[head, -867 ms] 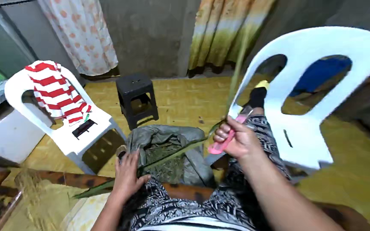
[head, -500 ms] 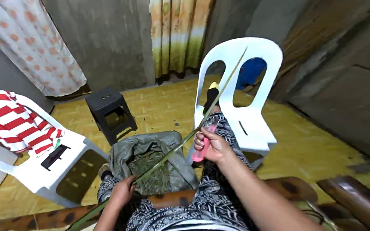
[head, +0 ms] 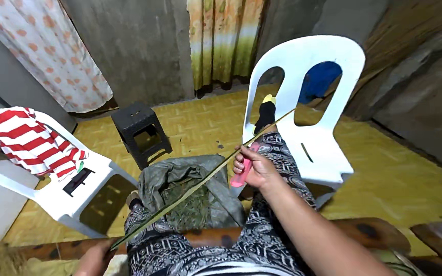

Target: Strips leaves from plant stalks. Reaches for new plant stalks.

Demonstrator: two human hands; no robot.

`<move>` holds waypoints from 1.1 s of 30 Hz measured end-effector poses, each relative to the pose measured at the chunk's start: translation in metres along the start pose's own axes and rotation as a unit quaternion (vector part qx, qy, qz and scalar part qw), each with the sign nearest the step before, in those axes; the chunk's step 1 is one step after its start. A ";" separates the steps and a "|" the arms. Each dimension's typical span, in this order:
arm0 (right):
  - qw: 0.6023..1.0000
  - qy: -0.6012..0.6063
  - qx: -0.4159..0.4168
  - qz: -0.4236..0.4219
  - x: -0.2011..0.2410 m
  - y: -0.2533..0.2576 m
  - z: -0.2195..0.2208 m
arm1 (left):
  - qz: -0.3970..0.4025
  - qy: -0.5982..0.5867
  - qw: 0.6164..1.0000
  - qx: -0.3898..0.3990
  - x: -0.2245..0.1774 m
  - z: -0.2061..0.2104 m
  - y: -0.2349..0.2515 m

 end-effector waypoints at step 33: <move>0.902 -0.385 0.038 -0.191 -0.018 -0.036 0.052 | 0.195 -0.201 0.951 -0.133 -0.216 -0.002 0.072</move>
Point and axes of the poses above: each hand's wrist, its own y-axis towards the middle knuckle, its own z-axis out of the palm, x = y × z, the point moved 3 cm from there along y, towards the middle knuckle, and after that the axes turned 5 degrees about -x, right-handed, at the moved point
